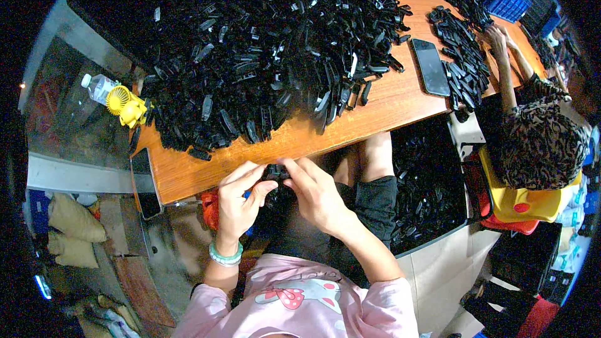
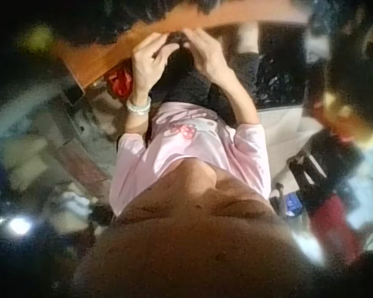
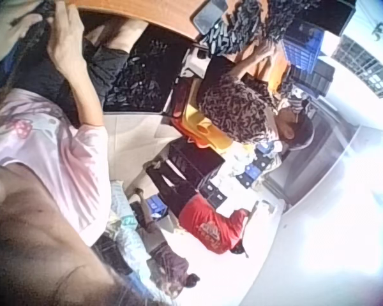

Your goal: The person assembles small black plastic components by hand at a table, picking them up from a large pile and joining parts together.

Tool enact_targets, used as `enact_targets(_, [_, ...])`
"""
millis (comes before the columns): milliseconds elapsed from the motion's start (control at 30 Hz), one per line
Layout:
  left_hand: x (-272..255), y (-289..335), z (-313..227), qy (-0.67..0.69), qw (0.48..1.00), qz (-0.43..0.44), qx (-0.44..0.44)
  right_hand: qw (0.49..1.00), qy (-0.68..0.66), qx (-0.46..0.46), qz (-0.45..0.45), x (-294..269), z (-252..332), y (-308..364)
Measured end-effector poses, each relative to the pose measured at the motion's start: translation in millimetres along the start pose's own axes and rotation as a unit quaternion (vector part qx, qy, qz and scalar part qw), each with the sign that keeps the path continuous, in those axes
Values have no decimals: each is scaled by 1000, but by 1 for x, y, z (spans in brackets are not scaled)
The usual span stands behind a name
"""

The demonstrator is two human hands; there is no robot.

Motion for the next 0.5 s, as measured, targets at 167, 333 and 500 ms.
enact_targets(167, [-1, 2, -8, -51, 996, -16, 65, 997, 19, -66, -25, 6, 1, 1])
enact_targets(333, [4, 2, 0, 25, 998, -50, -15, 991, 89, -69, -76, 12, 7, 2])
enact_targets(500, [10, 20, 16, 289, 941, -39, -170, 966, -202, 90, -130, 14, -9, 13])
Point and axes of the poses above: each hand's wrist, its own y-axis away from the middle knuckle, its own x-axis out of the palm, z = x × y, the point moved 3 cm from there along -y, towards the middle knuckle, and after that the axes turned 1 degree about z, right-handed, at the moved point
